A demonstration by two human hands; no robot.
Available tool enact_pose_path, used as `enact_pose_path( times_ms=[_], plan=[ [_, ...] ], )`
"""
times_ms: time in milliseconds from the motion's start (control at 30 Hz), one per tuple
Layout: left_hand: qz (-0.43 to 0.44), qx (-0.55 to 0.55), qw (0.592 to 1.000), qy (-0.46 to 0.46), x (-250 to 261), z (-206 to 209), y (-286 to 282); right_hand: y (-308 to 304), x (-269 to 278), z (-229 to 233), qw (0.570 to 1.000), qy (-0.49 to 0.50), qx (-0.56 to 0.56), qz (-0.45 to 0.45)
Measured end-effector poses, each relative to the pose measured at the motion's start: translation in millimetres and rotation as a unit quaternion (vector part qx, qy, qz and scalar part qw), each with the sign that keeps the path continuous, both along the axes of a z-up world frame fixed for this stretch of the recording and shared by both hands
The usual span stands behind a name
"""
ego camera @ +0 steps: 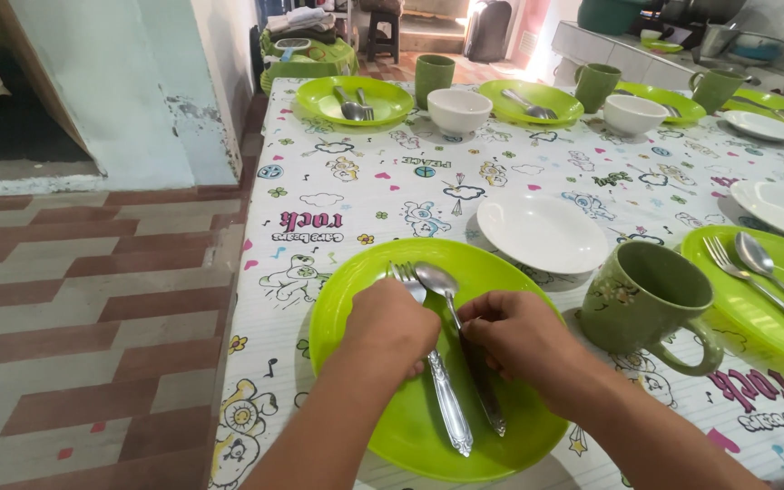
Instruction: Arranging plates, mugs, glasses, and cutlery on a table.
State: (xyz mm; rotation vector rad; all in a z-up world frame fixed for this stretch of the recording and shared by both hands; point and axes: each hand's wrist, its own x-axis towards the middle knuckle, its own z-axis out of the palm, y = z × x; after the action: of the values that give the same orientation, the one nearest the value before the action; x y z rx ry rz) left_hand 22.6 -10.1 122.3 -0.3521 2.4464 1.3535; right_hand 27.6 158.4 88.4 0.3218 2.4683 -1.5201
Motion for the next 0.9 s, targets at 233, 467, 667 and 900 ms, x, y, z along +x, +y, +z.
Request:
enact_pose_path(
  times_ms=[233, 467, 667, 900],
  plan=[
    [-0.016, -0.111, 0.986, 0.124, 4, 4, 1, 6, 17, 36, 0.995, 0.033, 0.088, -0.045],
    [-0.021, -0.126, 0.960, 0.249, 15, 21, 15, 117, 29, 27, 0.865, 0.278, 0.414, -0.054],
    [-0.081, -0.077, 0.948, 0.297, 23, 22, 55, 145, 36, 28, 0.886, 0.184, 0.419, -0.073],
    [-0.162, 0.022, 0.942, 0.293, 26, 19, 79, 160, 44, 50, 0.948, 0.150, -0.088, -0.268]
  ],
)
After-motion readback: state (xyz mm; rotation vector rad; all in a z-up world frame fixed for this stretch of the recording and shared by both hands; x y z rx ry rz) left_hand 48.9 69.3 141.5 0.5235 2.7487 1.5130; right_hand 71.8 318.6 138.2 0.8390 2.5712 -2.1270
